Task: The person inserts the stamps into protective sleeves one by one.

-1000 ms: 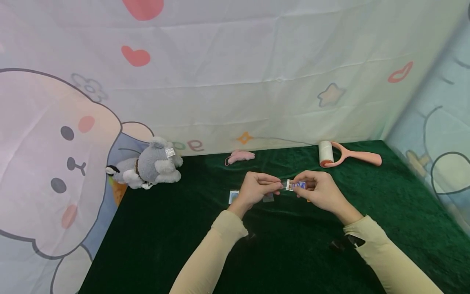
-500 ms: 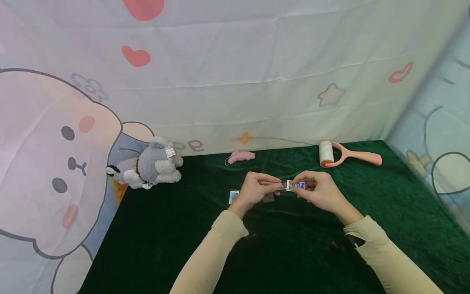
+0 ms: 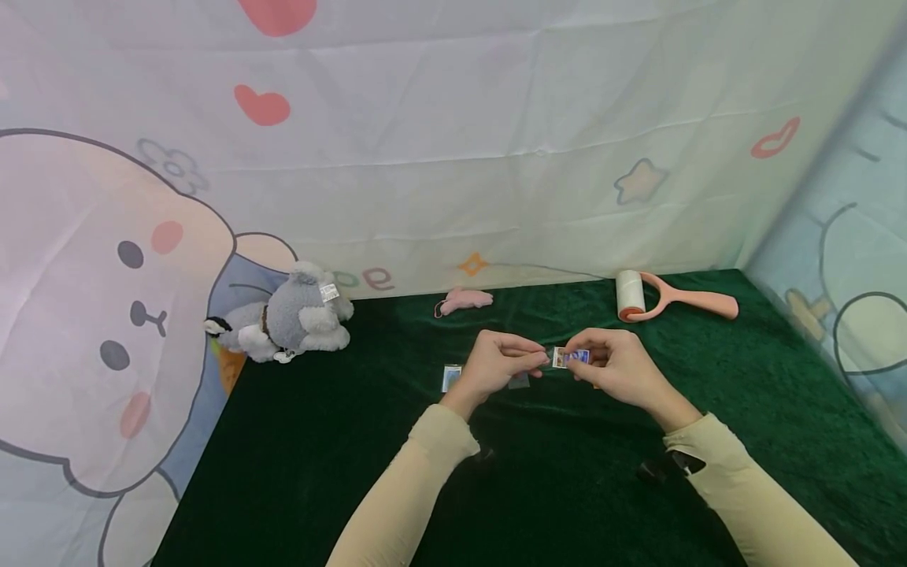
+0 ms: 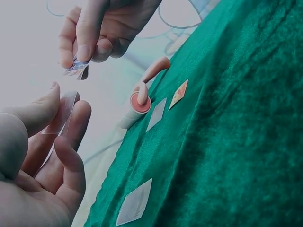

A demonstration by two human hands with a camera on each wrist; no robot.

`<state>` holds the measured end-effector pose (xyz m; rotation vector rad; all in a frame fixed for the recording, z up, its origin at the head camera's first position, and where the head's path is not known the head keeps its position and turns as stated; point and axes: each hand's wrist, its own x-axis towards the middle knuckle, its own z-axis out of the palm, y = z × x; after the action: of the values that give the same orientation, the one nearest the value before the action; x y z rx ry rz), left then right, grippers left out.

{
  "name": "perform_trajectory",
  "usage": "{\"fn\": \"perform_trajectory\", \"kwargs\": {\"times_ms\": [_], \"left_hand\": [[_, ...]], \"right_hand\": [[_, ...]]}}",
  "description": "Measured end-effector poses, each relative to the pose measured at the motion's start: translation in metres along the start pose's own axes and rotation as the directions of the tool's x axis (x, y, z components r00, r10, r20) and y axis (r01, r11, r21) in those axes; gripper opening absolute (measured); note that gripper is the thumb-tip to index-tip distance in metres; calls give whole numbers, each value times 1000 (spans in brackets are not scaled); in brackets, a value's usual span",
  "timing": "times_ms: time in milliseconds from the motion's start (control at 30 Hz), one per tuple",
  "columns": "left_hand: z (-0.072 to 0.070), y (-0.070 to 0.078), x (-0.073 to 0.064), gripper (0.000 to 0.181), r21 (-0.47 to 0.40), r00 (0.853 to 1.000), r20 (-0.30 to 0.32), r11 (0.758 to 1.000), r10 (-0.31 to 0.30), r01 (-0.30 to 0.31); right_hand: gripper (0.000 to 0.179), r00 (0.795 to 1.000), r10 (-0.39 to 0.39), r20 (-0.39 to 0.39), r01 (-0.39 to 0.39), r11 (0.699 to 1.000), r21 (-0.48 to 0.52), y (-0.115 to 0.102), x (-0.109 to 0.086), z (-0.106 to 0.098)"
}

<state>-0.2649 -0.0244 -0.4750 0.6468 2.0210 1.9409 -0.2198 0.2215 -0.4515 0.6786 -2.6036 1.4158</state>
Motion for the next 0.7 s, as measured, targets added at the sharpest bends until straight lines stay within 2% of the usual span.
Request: {"fn": "perform_trajectory", "kwargs": {"times_ms": [367,700], "left_hand": [[1,1,-1,16,-28,1000,-13,1000,5,-5],[2,4,-1,17,-13,1000,25,1000,7,-7]], "right_hand": [[12,1000,12,3,-12,1000,-8,-3,-1,-2],[13,1000,-14,21,15,1000,-9,-1,0,-2]]}}
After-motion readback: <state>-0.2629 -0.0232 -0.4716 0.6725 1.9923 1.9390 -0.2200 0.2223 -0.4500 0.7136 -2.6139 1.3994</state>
